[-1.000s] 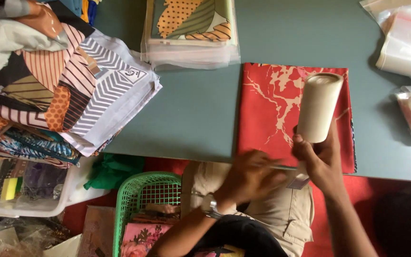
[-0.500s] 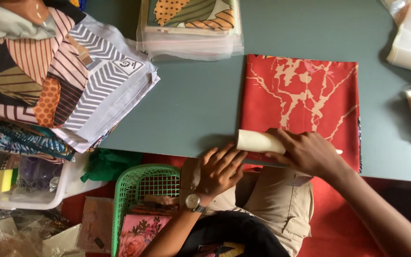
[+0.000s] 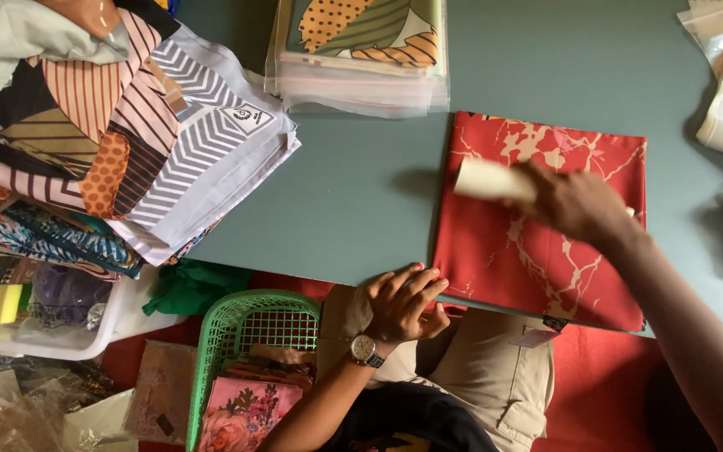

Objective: The person uses a white lint roller to clean the surface of a folded patterned cloth on a table. They then place the cloth into a clear plastic bag and seal it.

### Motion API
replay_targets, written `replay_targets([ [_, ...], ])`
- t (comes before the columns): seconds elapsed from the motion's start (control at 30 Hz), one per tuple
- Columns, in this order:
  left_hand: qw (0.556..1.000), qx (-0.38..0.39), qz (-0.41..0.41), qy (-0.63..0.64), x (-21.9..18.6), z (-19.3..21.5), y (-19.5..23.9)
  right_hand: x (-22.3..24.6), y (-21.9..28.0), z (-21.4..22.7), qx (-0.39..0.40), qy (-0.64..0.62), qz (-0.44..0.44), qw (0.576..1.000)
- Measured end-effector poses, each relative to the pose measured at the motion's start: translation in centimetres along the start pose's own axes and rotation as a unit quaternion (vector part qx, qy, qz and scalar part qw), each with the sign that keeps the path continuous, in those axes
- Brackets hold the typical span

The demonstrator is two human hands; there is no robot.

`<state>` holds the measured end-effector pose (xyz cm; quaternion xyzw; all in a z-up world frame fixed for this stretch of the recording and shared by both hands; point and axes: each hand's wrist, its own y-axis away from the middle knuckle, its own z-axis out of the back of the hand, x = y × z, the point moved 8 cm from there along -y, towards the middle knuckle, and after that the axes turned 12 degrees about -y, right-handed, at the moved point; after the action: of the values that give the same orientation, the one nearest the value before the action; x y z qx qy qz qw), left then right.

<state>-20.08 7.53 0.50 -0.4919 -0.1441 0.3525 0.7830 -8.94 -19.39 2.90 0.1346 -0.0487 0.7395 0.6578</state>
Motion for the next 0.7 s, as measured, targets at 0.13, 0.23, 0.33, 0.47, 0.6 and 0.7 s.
replay_targets([
  [0.13, 1.0, -0.007, 0.005, -0.014, -0.1, -0.2, 0.3, -5.2, -3.5, 0.2, -0.027, 0.054, -0.055, 0.997],
  [0.23, 1.0, -0.012, 0.003, -0.012, -0.1, 0.0, 0.4, -3.8, -3.7, 2.6, -0.124, 0.008, -0.036, 0.992],
  [0.33, 1.0, -0.011, 0.002, -0.025, -0.1, -0.1, 0.4, -3.2, -2.8, 0.0, -0.059, -0.031, -0.033, 0.997],
  [0.47, 1.0, -0.007, 0.01, -0.022, 0.0, -0.5, 0.6, 2.8, 0.2, -3.3, -0.02, 0.042, 0.197, 0.979],
  [0.6, 0.999, -0.018, 0.017, -0.029, 0.0, -0.6, 0.8, 4.2, -0.4, -2.9, -0.013, 0.072, 0.235, 0.969],
  [0.7, 0.999, -0.028, 0.027, -0.022, -0.1, -0.5, 0.6, 2.6, -2.4, -2.1, -0.048, 0.041, 0.235, 0.97],
])
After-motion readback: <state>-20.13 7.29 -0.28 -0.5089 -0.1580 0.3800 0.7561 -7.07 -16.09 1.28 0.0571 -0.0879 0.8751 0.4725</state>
